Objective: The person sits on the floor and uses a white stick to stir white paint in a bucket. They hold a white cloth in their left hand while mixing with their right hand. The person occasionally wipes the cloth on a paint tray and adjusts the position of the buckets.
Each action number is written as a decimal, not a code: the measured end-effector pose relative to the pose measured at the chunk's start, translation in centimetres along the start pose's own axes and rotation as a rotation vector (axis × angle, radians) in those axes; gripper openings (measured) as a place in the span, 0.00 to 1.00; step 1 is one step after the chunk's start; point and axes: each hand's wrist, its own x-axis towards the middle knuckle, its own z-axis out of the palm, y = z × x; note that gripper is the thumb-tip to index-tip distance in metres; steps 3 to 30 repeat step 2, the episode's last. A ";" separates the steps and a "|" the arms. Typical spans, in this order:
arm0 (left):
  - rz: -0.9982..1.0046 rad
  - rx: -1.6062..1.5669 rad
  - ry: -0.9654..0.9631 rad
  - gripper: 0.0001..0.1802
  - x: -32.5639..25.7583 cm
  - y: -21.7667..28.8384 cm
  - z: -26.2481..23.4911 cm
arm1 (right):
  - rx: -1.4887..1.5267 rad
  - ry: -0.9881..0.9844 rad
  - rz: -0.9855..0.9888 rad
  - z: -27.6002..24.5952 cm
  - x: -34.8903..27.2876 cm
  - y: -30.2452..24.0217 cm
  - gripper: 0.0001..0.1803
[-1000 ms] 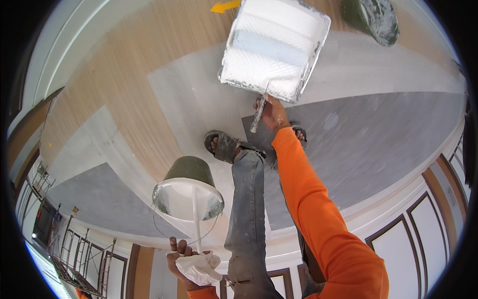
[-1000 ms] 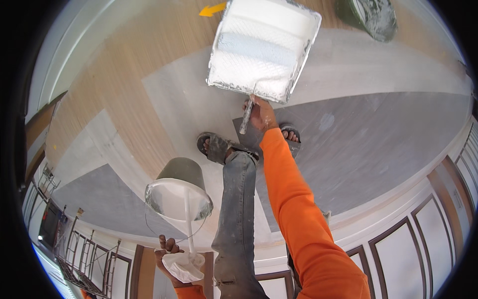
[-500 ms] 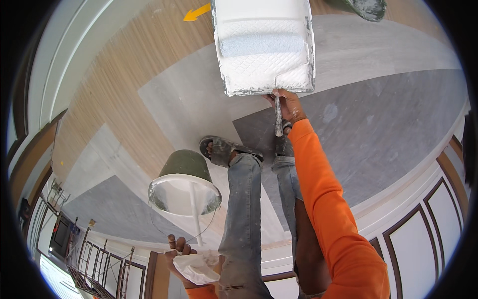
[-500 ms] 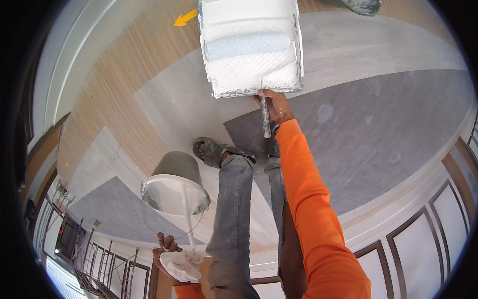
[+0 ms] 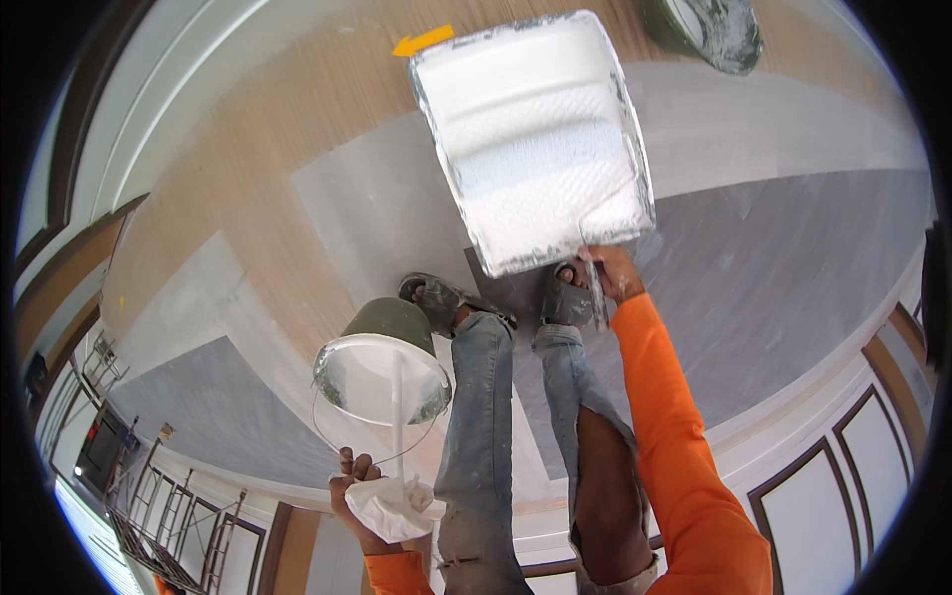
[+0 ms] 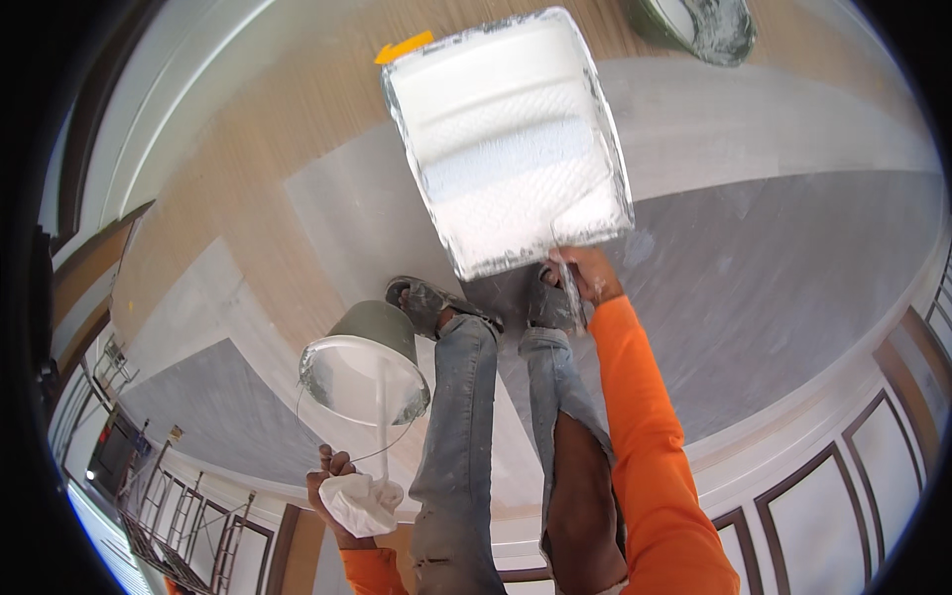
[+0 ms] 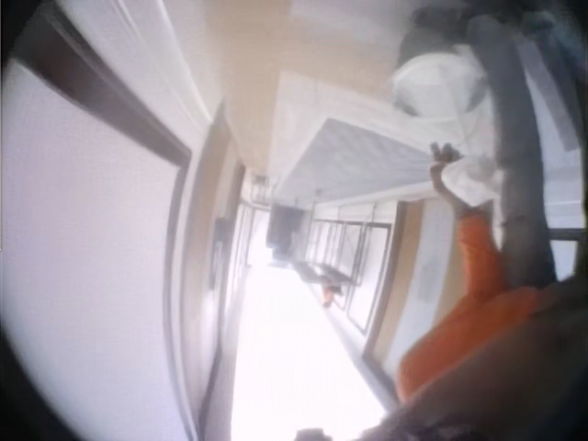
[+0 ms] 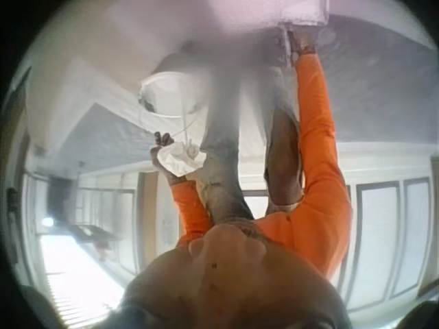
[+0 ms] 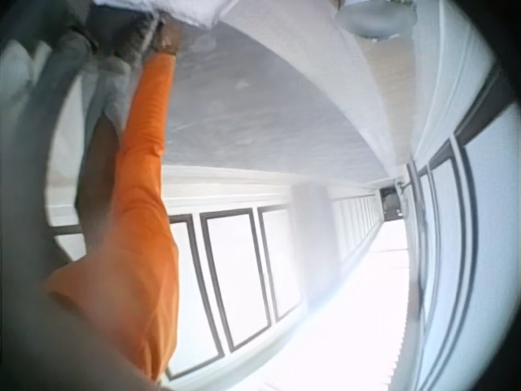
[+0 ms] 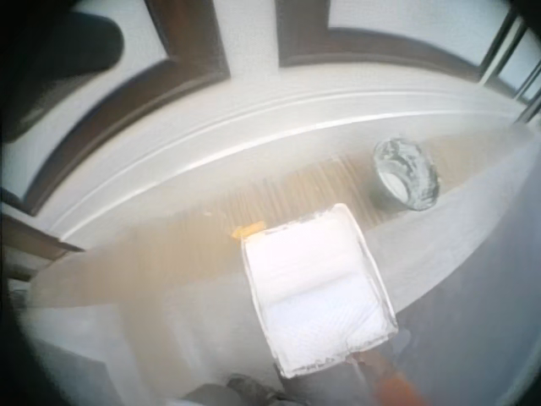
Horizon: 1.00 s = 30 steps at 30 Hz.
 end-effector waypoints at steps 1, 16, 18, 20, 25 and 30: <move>0.009 0.046 0.002 0.21 0.0 0.5 -1.2 | 0.019 -0.103 -0.105 1.2 -1.6 -0.5 0.32; 0.015 0.089 0.000 0.22 0.2 0.9 -2.6 | 0.046 -0.202 -0.208 2.3 -3.4 -1.2 0.41; 0.015 0.089 0.000 0.22 0.2 0.9 -2.6 | 0.046 -0.202 -0.208 2.3 -3.4 -1.2 0.41; 0.015 0.089 0.000 0.22 0.2 0.9 -2.6 | 0.046 -0.202 -0.208 2.3 -3.4 -1.2 0.41; 0.015 0.089 0.000 0.22 0.2 0.9 -2.6 | 0.046 -0.202 -0.208 2.3 -3.4 -1.2 0.41; 0.015 0.089 0.000 0.22 0.2 0.9 -2.6 | 0.046 -0.202 -0.208 2.3 -3.4 -1.2 0.41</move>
